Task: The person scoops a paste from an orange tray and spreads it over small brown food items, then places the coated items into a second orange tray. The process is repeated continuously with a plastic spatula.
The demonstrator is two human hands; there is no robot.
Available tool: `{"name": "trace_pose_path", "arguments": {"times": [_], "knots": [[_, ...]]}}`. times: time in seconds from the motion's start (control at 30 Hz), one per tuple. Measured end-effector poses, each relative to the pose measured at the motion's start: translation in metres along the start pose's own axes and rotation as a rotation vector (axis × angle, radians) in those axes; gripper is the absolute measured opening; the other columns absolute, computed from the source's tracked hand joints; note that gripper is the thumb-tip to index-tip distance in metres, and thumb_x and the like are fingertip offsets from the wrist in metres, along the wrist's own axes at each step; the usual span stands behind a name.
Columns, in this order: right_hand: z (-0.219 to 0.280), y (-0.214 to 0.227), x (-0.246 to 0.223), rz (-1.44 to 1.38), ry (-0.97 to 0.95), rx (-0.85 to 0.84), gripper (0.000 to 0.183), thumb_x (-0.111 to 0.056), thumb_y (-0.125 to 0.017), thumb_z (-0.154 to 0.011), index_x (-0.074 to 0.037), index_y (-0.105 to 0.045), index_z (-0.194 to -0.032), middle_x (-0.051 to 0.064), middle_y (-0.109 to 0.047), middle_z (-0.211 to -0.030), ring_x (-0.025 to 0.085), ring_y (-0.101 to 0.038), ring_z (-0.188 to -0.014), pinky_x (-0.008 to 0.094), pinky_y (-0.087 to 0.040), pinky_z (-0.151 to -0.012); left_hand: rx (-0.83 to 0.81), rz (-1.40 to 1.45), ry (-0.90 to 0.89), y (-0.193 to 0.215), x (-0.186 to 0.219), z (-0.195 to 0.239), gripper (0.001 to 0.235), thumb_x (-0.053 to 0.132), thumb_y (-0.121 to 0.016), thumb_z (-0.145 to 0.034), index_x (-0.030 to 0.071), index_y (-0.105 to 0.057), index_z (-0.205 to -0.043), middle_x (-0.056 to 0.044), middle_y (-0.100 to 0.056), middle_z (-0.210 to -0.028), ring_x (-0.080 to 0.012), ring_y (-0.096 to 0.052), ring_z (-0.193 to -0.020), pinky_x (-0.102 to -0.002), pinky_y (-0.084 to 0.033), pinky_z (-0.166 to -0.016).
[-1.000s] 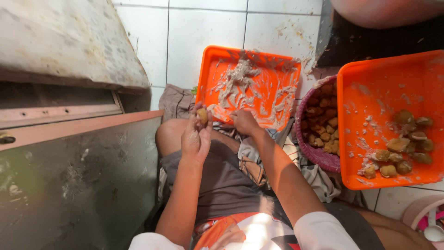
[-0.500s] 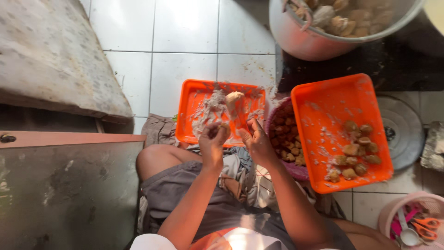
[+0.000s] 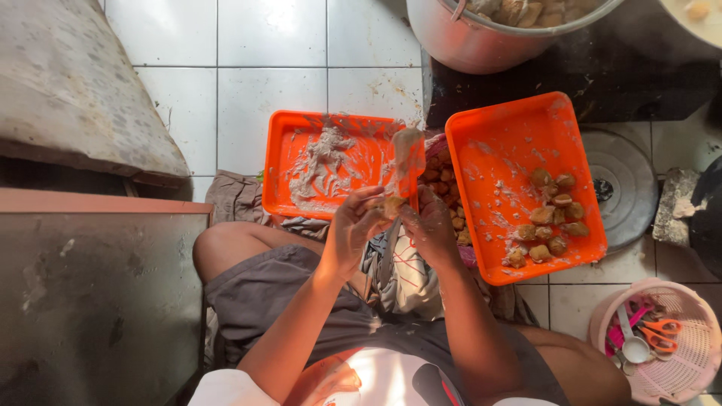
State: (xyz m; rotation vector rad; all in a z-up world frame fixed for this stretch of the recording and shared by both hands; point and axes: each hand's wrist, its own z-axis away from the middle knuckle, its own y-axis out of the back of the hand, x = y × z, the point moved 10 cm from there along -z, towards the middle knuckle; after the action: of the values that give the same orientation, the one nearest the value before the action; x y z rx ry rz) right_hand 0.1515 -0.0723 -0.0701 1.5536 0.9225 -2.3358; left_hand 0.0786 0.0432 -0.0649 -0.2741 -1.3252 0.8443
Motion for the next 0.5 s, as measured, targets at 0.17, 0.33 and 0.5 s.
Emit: {"name": "trace_pose_path", "arguments": {"times": [0.17,0.33,0.5], "knots": [[0.011,0.006,-0.019,0.266,0.076,0.091,0.012,-0.017,-0.065,-0.1,-0.009,-0.06,-0.108,-0.004,-0.052,-0.076,0.003,-0.041,-0.059,0.022,-0.034,-0.051,0.056,-0.363,0.079,0.009,-0.009,-0.02,0.034,0.025,-0.065,-0.098,0.001,-0.069,-0.121,-0.005,-0.077,-0.103,-0.0103,-0.075,-0.088,-0.027,-0.06,-0.077],[0.035,0.01,-0.019,0.33,0.02,0.135,0.035,-0.036,-0.044,-0.11,-0.006,-0.059,-0.098,-0.002,-0.052,-0.075,0.006,-0.044,-0.062,0.024,-0.035,-0.052,0.346,-0.402,-0.084,0.018,0.024,-0.044,0.029,0.019,-0.072,-0.098,-0.006,-0.073,-0.113,-0.011,-0.075,-0.092,-0.0142,-0.068,-0.076,-0.028,-0.057,-0.067],[0.038,0.018,-0.023,0.432,0.08,0.156,0.041,-0.034,-0.044,-0.117,-0.002,-0.056,-0.093,0.003,-0.049,-0.076,0.011,-0.041,-0.068,0.028,-0.037,-0.06,0.339,-0.737,-0.142,-0.013,0.044,-0.034,0.031,0.022,-0.066,-0.1,0.001,-0.072,-0.121,-0.011,-0.078,-0.096,-0.018,-0.072,-0.085,-0.029,-0.054,-0.071]]}}
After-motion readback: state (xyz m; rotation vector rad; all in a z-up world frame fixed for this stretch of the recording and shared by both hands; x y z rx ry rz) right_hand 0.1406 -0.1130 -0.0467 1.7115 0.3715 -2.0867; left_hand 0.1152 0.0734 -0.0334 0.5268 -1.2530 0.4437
